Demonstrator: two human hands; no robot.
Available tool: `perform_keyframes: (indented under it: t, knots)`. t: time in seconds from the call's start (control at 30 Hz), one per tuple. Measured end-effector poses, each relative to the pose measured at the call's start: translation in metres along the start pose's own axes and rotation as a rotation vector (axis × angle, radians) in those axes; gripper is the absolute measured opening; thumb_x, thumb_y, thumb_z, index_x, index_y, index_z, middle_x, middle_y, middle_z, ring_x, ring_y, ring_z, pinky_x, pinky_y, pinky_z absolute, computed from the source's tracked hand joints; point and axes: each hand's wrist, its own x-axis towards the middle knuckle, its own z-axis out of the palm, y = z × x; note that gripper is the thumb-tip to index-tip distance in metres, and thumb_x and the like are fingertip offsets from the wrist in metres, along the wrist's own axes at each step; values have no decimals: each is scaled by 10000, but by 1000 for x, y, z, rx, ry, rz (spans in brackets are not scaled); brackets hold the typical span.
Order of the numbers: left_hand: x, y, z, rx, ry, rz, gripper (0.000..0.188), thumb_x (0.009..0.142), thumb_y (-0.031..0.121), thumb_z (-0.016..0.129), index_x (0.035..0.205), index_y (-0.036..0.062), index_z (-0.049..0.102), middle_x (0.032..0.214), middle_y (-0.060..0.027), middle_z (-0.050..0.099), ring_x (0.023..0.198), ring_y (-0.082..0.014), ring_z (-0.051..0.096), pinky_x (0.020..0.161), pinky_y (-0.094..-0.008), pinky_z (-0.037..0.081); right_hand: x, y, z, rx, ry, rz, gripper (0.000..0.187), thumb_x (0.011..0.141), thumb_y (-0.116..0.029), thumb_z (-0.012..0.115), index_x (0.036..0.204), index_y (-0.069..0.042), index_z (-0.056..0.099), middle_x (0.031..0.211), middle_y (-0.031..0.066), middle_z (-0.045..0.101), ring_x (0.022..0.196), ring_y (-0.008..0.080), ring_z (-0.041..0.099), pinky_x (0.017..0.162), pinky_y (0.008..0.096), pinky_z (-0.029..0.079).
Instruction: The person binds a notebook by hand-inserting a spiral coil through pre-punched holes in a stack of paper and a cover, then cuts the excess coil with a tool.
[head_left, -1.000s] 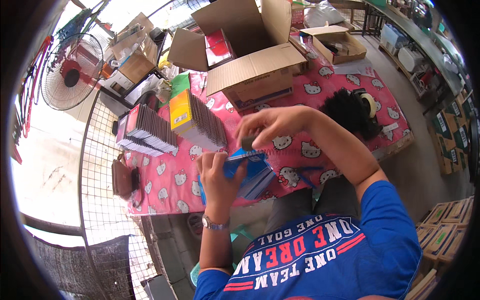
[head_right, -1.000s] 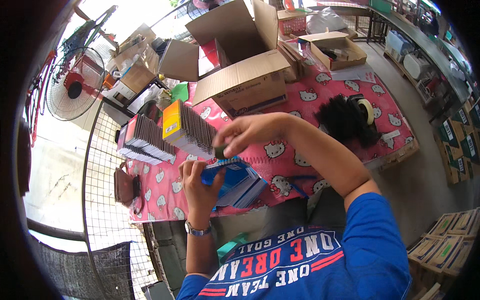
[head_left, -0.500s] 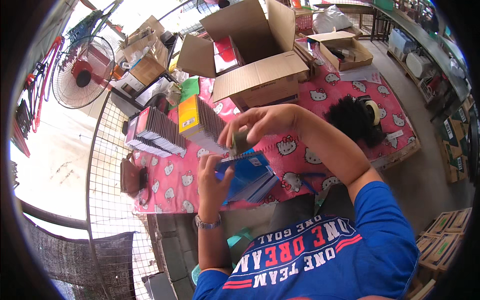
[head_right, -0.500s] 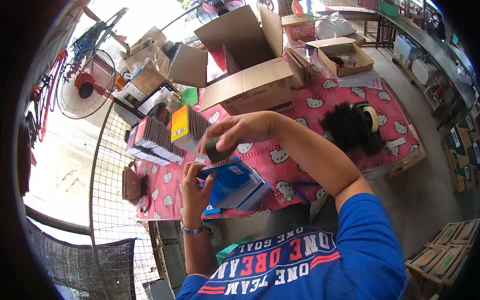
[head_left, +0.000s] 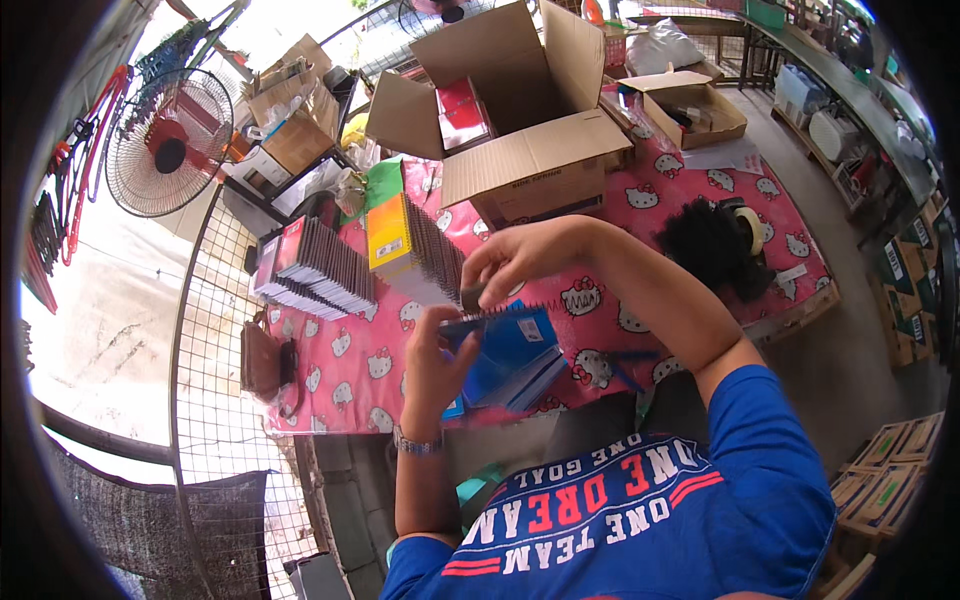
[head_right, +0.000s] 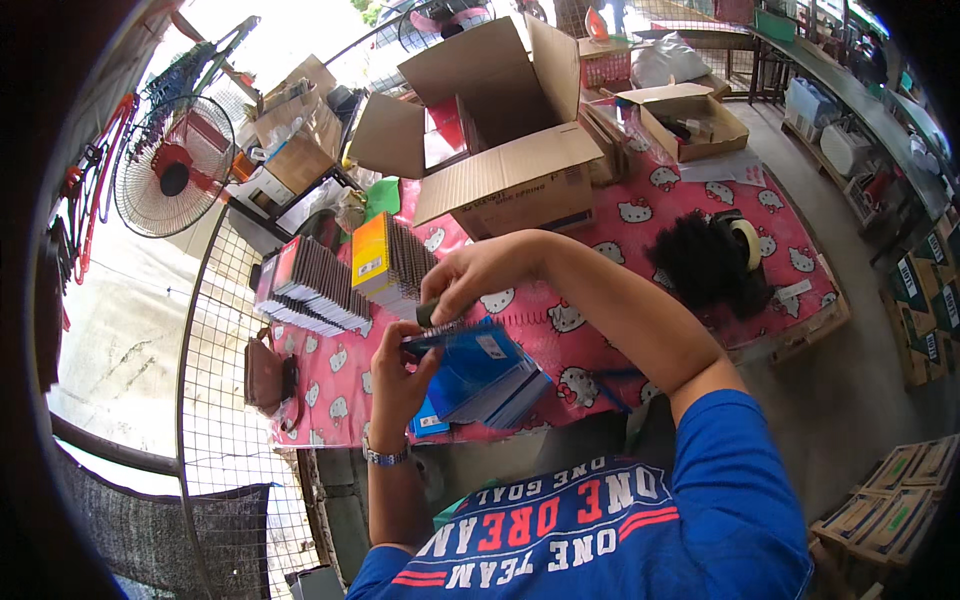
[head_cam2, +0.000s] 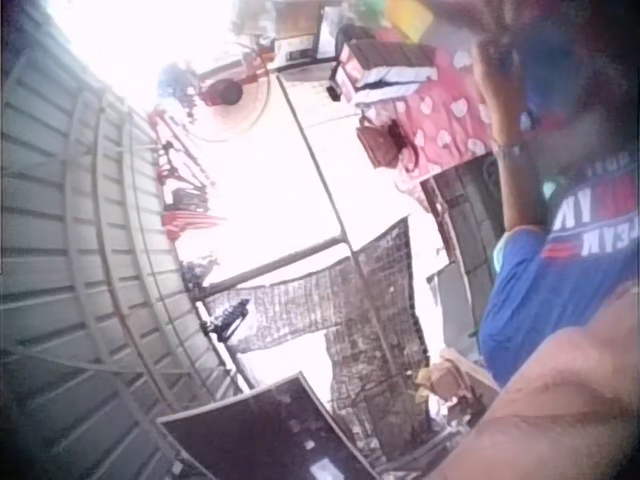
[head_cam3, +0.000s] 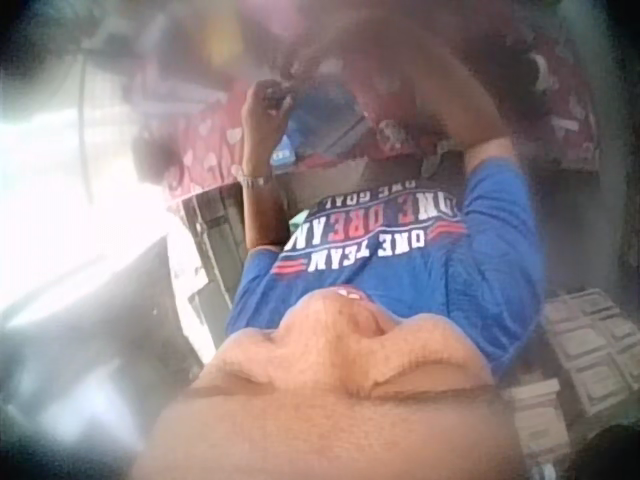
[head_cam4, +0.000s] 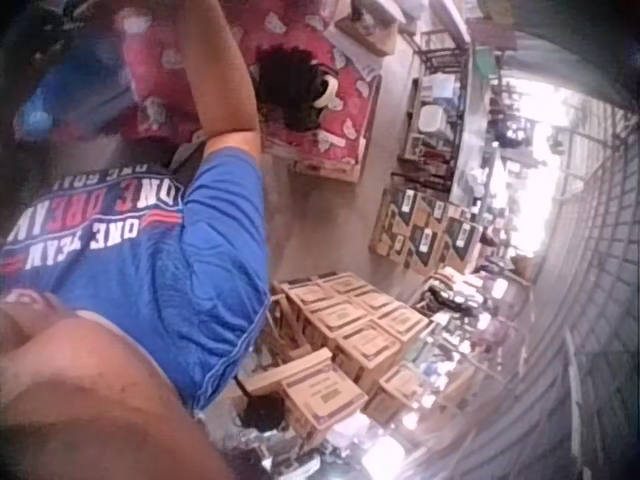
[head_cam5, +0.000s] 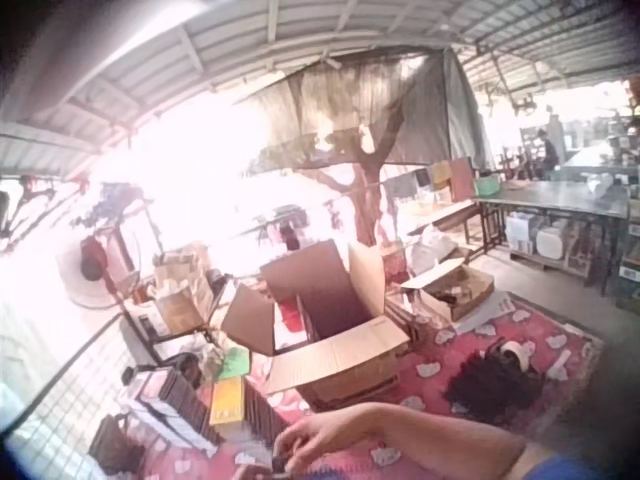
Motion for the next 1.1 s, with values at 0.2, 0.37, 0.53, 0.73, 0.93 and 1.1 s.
perform_keyframes:
  t: [0.2,0.37,0.53,0.73,0.93,1.1]
  knots:
    - [0,3,0,-47,18,-24,288,803,58,729,1042,32,571,850,-89,650,700,-143,616,632,-281,498,1,5,4,63,86,83,449,875,-304,677,1214,-19,601,1086,29,647,1004,92,586,892,242,442]
    - [0,-7,3,-65,12,-46,261,830,29,725,1018,32,544,824,7,600,709,-44,560,631,-204,462,-1,8,8,455,-53,-164,455,881,-281,651,1242,-13,579,1136,58,643,1083,122,592,956,267,447]
    - [1,5,4,-37,21,-80,263,837,36,724,1026,34,541,837,14,575,710,-32,552,605,-191,452,-4,19,7,351,30,-83,479,891,-355,634,1240,-30,584,1133,54,646,1015,126,627,858,274,499]
    - [-1,10,10,-88,0,-47,247,870,40,699,1062,33,543,910,-18,576,681,-44,554,577,-200,467,-21,15,8,296,231,-108,480,871,-301,654,1221,23,601,1120,102,666,1016,173,643,937,301,483]
    - [3,5,8,-39,-82,24,218,882,49,678,1072,27,572,929,-62,609,722,-101,605,571,-247,506,-39,18,1,385,320,-127,488,852,-334,677,1189,13,610,1087,75,668,1025,145,626,932,263,470]
    - [4,-2,4,-11,-149,20,185,909,51,659,1063,0,569,981,-50,590,788,-89,608,588,-239,545,-26,16,-5,1,173,-14,441,917,-317,634,1226,-4,596,1130,49,653,1049,108,610,918,253,480]
